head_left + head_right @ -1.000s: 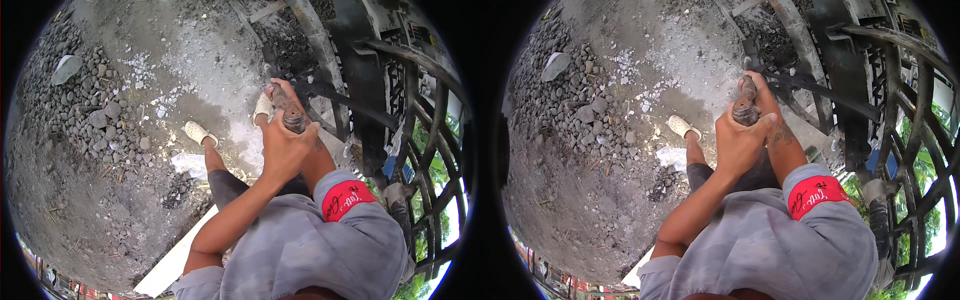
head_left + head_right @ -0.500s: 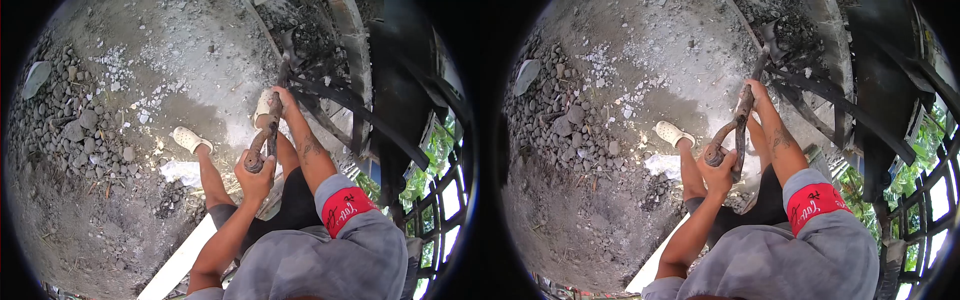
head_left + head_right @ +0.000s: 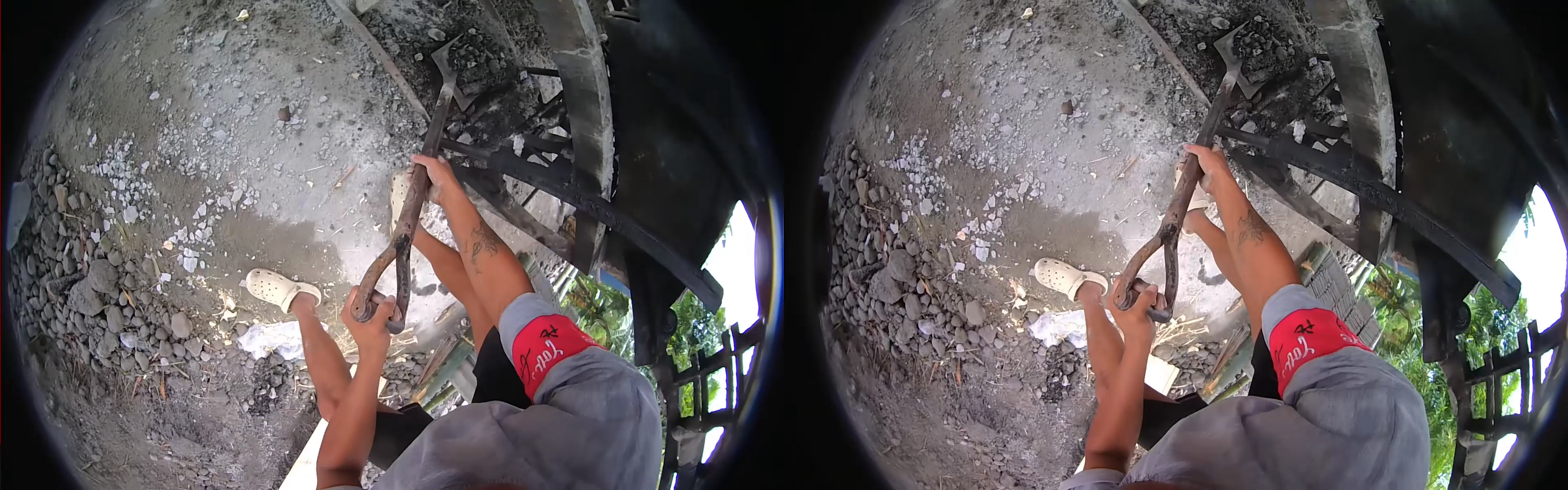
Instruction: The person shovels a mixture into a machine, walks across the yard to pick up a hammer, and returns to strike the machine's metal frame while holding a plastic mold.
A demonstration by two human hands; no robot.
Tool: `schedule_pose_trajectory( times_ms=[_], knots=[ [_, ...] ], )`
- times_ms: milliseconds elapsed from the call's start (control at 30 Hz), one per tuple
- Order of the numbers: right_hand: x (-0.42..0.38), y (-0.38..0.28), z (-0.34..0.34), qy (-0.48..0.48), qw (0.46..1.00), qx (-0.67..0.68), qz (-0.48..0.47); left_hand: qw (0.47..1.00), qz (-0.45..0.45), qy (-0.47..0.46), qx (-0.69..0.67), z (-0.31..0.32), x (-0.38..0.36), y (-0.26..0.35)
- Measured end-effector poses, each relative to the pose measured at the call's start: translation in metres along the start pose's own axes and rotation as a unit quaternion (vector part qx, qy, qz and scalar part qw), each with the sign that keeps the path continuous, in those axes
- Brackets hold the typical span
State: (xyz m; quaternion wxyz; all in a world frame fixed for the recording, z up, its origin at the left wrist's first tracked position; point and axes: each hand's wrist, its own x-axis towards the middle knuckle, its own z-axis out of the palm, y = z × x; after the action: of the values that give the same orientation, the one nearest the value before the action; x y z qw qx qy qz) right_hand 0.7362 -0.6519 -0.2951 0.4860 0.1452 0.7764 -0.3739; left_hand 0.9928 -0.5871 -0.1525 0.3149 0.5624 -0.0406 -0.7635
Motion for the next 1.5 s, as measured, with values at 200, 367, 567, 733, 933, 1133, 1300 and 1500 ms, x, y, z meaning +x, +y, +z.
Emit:
schedule_pose_trajectory(
  times_ms=[200, 367, 567, 733, 933, 1133, 1300, 1500],
  knots=[
    [0.12, -0.029, -0.009, 0.025, 0.999, 0.023, 0.0, 0.999, 0.019, 0.027, -0.032, -0.009, 0.04, -0.016],
    [0.145, -0.011, 0.035, 0.08, 0.996, -0.047, 0.01, 0.997, 0.02, 0.047, 0.057, -0.068, 0.091, -0.014],
    [0.094, 0.029, 0.063, 0.065, 0.997, -0.029, -0.021, 0.992, 0.078, 0.093, 0.043, -0.134, 0.072, 0.004],
    [0.011, 0.069, 0.092, 0.016, 0.999, -0.032, -0.009, 0.983, 0.103, 0.152, 0.02, -0.191, -0.009, 0.033],
    [-0.14, 0.128, 0.142, 0.015, 0.995, -0.098, 0.025, 0.96, 0.104, 0.259, -0.012, -0.252, -0.156, 0.067],
    [-0.263, 0.216, 0.174, -0.028, 0.941, -0.338, 0.007, 0.898, 0.137, 0.388, -0.156, -0.311, -0.308, 0.044],
    [-0.347, 0.296, 0.192, -0.177, 0.793, -0.569, -0.125, 0.812, -0.01, 0.458, -0.362, -0.306, -0.417, 0.004],
    [-0.496, 0.303, 0.201, -0.348, 0.644, -0.656, -0.184, 0.845, -0.268, 0.297, -0.354, -0.363, -0.472, -0.214]
  ],
)
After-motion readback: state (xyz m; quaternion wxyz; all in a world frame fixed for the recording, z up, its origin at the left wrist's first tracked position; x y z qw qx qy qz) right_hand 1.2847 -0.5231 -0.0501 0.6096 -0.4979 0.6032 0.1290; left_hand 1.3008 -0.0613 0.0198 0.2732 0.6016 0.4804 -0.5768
